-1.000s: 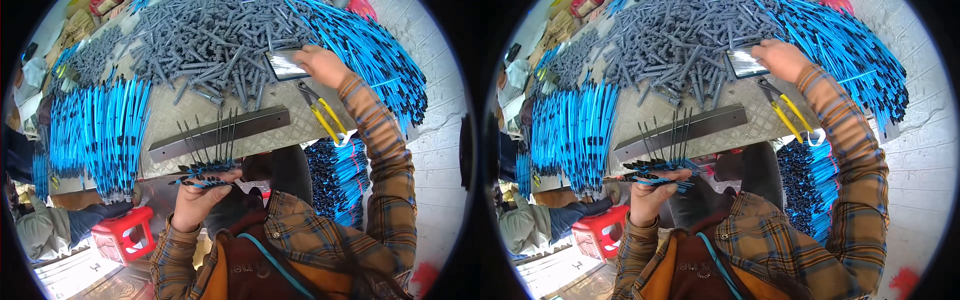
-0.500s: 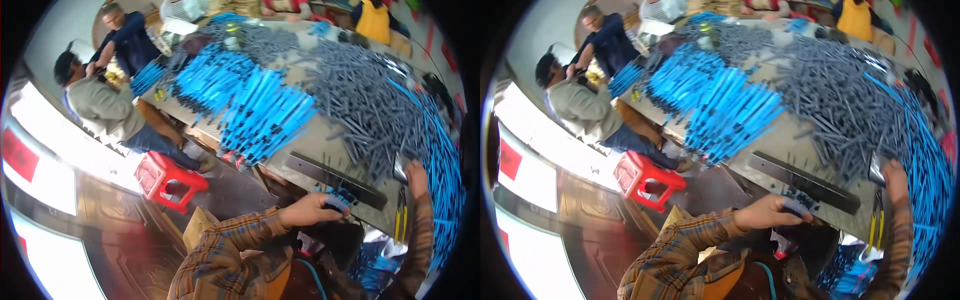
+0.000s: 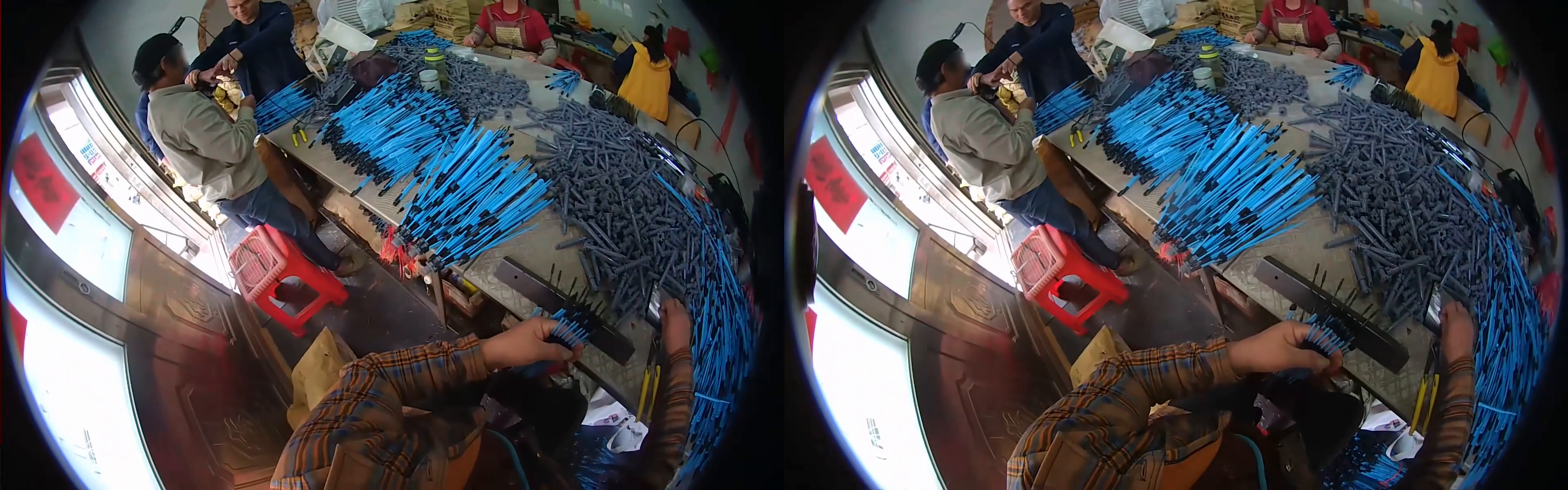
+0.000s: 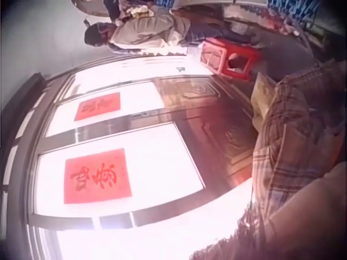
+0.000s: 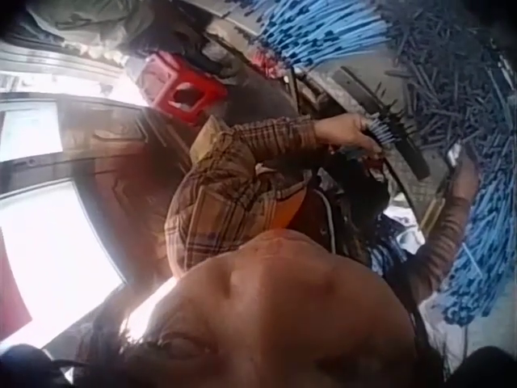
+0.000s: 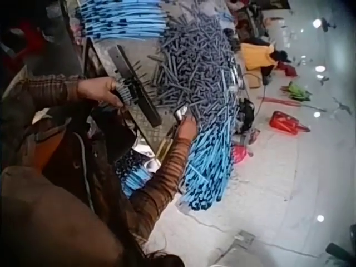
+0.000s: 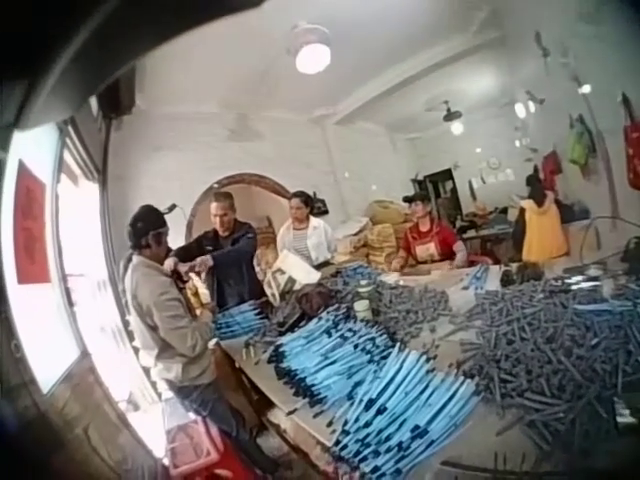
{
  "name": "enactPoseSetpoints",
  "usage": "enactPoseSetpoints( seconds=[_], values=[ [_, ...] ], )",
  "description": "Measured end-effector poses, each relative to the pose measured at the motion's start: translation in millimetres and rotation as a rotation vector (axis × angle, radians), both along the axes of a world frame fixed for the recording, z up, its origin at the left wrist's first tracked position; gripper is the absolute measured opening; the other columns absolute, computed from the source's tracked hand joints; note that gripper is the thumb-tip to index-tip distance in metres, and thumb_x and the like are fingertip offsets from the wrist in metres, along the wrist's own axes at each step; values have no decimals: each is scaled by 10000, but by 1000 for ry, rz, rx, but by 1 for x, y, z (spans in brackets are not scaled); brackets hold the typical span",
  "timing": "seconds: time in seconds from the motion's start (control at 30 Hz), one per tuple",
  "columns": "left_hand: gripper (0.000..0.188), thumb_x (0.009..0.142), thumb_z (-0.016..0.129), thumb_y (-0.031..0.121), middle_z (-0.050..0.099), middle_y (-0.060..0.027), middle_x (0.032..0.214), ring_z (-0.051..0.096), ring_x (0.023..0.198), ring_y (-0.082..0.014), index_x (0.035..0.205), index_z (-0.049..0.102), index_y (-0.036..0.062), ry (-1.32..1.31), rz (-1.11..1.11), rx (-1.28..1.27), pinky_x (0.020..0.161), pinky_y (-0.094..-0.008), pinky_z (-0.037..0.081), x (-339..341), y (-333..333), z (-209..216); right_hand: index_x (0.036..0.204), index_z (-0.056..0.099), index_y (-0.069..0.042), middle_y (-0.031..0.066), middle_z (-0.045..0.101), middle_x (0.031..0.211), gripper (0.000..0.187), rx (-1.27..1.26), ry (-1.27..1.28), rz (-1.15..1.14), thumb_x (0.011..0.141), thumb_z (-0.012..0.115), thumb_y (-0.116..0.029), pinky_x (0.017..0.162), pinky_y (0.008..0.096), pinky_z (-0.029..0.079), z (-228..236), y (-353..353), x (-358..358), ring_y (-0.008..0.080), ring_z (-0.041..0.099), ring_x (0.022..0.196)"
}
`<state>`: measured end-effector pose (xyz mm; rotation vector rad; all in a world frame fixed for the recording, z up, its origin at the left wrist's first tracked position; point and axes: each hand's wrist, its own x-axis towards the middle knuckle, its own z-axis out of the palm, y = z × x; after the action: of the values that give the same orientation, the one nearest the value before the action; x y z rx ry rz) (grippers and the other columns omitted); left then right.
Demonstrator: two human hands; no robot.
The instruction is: The person trims blue strips of synthetic material and bundles them using pliers and wire cutters at a factory workstation.
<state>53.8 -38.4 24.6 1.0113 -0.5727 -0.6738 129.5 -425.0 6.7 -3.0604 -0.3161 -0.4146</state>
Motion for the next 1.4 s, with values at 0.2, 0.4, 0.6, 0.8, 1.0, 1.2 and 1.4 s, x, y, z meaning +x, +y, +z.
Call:
enactPoseSetpoints(
  seconds=[0.2,0.4,0.6,0.8,1.0,1.2,1.4],
  values=[
    [157,849,551,64,597,-52,930,608,862,-153,993,573,4,-62,11,0,752,-269,491,-2,1,0,814,478,-19,158,507,827,71,73,-26,-21,778,532,-49,663,426,421,8,11,-7,360,512,791],
    [163,847,554,62,596,-36,917,599,850,-132,1001,576,10,-56,14,42,745,-260,489,-3,1,2,814,483,-14,156,511,837,68,19,-62,-39,784,529,-55,671,421,421,-5,0,-3,357,513,793],
    [185,846,560,67,601,-24,912,588,844,-108,1022,580,14,-101,28,49,745,-255,487,-2,0,-2,814,488,-4,162,511,856,71,-1,2,-50,790,523,-60,690,415,414,-7,-6,1,354,509,803],
    [187,845,565,70,606,-29,927,584,854,-106,1023,584,16,-81,14,66,757,-257,486,-2,1,-2,809,483,4,179,499,835,64,6,-91,-33,793,507,-54,692,419,401,5,5,-4,361,501,805],
    [185,839,574,71,610,-31,943,580,862,-107,1015,589,16,-131,22,107,776,-257,478,-1,1,-3,832,472,0,202,489,808,60,63,-131,-82,805,485,-52,682,423,397,6,3,-6,383,499,814],
    [190,836,582,81,614,-27,937,571,874,-101,1016,592,21,-149,25,111,779,-252,468,-1,-1,-7,929,472,-34,172,518,871,125,198,-10,-233,809,506,-51,682,416,427,-7,-9,-1,359,534,844],
    [196,836,584,93,614,-21,931,566,878,-98,1021,593,28,-90,0,125,776,-250,462,1,1,-8,916,489,-29,180,525,897,128,59,48,-98,809,521,-91,689,419,434,5,9,-7,377,528,847]
  ],
)
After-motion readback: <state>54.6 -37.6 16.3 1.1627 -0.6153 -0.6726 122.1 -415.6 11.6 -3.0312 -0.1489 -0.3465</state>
